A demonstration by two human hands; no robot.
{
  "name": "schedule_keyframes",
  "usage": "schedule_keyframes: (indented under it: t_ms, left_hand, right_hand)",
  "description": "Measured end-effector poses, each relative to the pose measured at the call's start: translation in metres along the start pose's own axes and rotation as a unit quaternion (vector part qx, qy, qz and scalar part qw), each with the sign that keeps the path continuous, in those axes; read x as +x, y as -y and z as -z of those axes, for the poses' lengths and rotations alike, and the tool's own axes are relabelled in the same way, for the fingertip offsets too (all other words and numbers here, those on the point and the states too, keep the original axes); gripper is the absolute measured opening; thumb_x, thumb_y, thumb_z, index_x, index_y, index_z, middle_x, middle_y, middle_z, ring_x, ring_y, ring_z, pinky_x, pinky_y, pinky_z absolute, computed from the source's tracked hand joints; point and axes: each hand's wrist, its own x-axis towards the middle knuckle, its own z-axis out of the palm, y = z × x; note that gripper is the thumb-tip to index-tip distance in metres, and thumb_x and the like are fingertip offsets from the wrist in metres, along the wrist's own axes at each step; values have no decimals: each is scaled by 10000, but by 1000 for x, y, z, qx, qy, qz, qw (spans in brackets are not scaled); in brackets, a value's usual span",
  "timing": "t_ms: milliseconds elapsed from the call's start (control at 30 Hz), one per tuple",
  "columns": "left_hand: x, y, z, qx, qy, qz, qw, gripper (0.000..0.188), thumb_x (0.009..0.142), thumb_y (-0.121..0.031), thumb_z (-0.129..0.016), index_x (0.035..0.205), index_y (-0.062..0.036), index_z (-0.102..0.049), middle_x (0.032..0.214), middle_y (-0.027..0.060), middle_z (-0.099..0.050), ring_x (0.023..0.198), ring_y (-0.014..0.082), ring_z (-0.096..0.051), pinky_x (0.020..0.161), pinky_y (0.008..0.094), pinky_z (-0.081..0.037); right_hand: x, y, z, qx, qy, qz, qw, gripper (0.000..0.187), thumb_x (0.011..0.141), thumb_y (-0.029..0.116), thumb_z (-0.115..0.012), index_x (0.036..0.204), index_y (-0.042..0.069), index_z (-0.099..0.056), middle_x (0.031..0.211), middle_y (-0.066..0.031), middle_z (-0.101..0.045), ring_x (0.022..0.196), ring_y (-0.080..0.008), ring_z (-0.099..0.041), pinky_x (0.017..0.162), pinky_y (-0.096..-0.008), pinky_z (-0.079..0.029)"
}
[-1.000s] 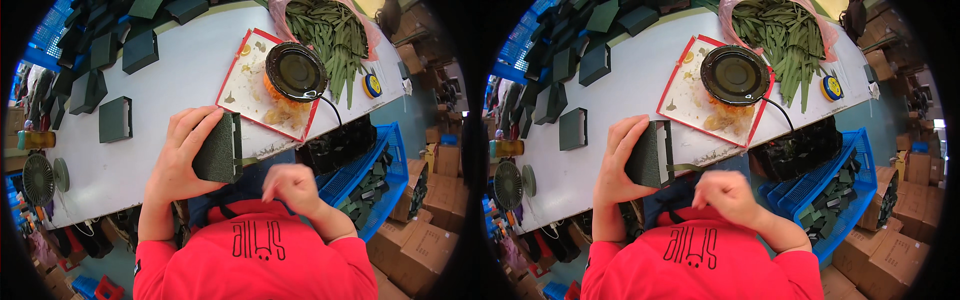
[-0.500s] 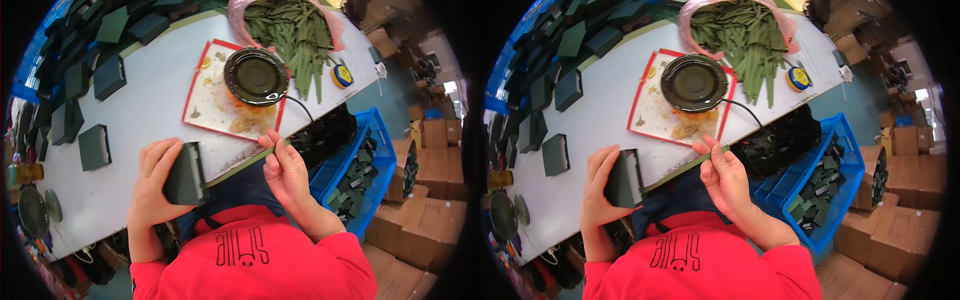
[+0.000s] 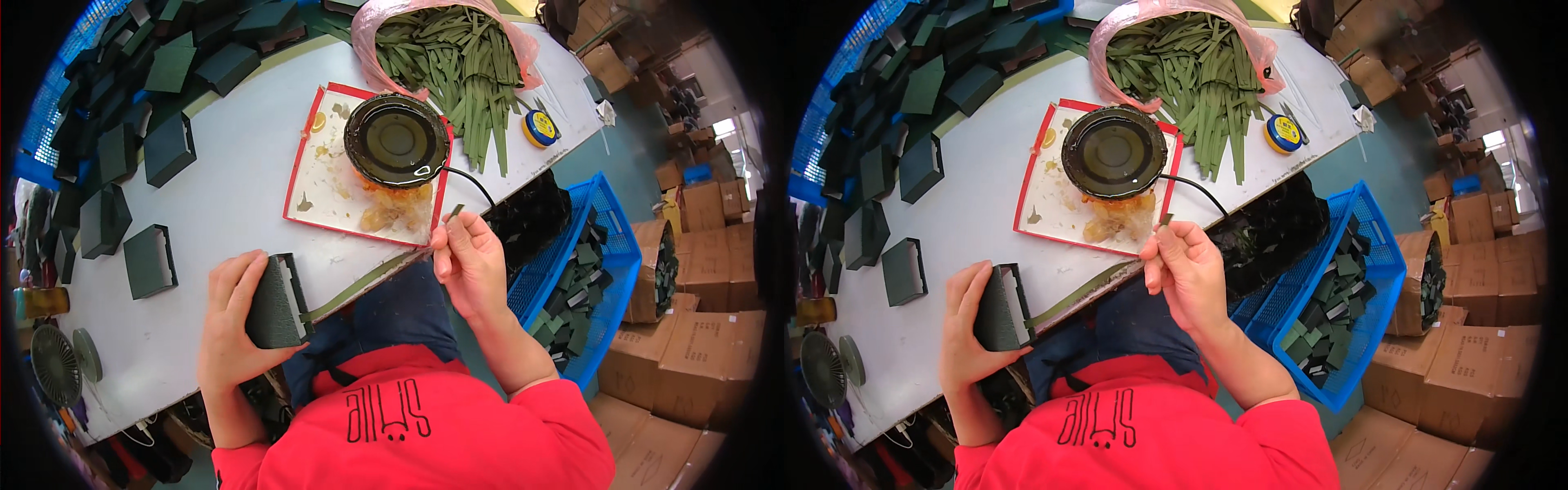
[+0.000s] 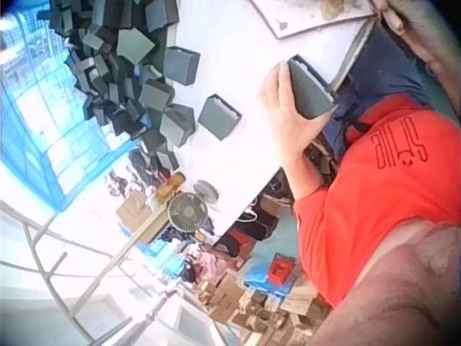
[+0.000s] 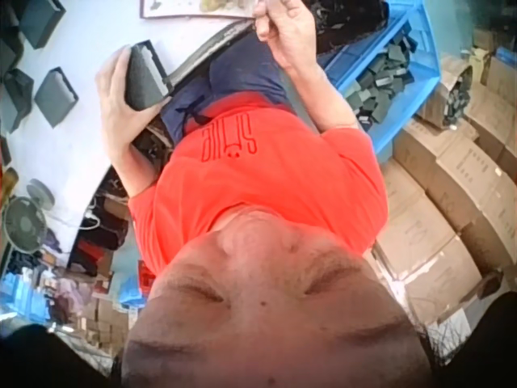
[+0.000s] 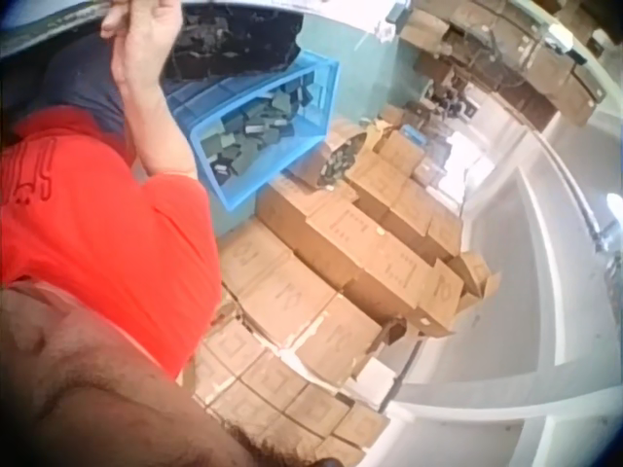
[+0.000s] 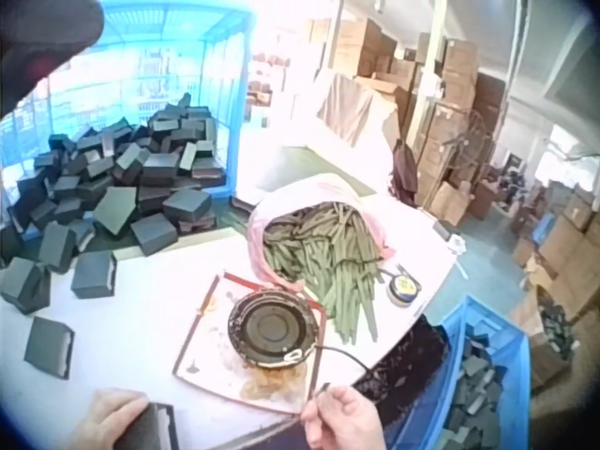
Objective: The person attaches green fabric straps to small green boxes using a hot glue gun. They repeatedly pick up a box, apply glue to the strap attachment points, and press the strap into place. Completed boxes are placed into a large wicker basket.
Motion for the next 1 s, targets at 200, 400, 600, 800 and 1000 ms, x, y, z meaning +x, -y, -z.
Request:
schedule_keyframes:
  t_ms: [200, 400, 600, 800, 1000]
  left_hand:
    - [14, -16, -11, -17, 24, -44, 999, 894, 527, -191, -890, 1331, -4, -545, 1324, 151, -546, 1191, 384, -507, 990, 478, -455]
    - [21, -23, -17, -36, 34, -60, 997, 896, 503, -150, -877, 1328, -27, -550, 1327, 146, -545, 1192, 387, -510, 989, 486, -452]
    - [19, -19, -18, -25, 44, -74, 996, 984, 465, -193, -915, 1347, 12, -531, 1346, 161, -527, 1208, 389, -495, 1008, 475, -443]
    - [19, -23, -17, -37, 45, -59, 997, 933, 477, -154, -890, 1334, -21, -546, 1341, 149, -536, 1210, 391, -502, 1000, 483, -448]
    - [19, -22, -16, -42, 35, -55, 997, 900, 497, -135, -868, 1333, -35, -549, 1344, 146, -540, 1211, 389, -506, 1002, 481, -451]
  right_hand:
    - [30, 17, -9, -126, -4, 13, 992, 204, 991, 190, -638, 1012, -7, -587, 744, -43, -616, 482, -77, -508, 430, -213, -389]
    - [44, 19, -7, -146, -2, 0, 989, 223, 967, 206, -675, 983, -1, -594, 677, -4, -568, 435, -47, -426, 398, -205, -318]
    - [51, 16, -8, -157, -18, -14, 987, 210, 957, 196, -682, 913, 14, -589, 645, 0, -560, 413, -46, -410, 385, -204, -296]
    - [52, 19, -10, -146, -4, -31, 989, 176, 958, 169, -664, 860, 62, -565, 656, 4, -551, 437, -41, -390, 403, -193, -288]
    - [34, 18, -10, -115, -13, 12, 993, 153, 955, 148, -662, 904, 40, -567, 650, -10, -562, 441, -59, -427, 414, -213, -299]
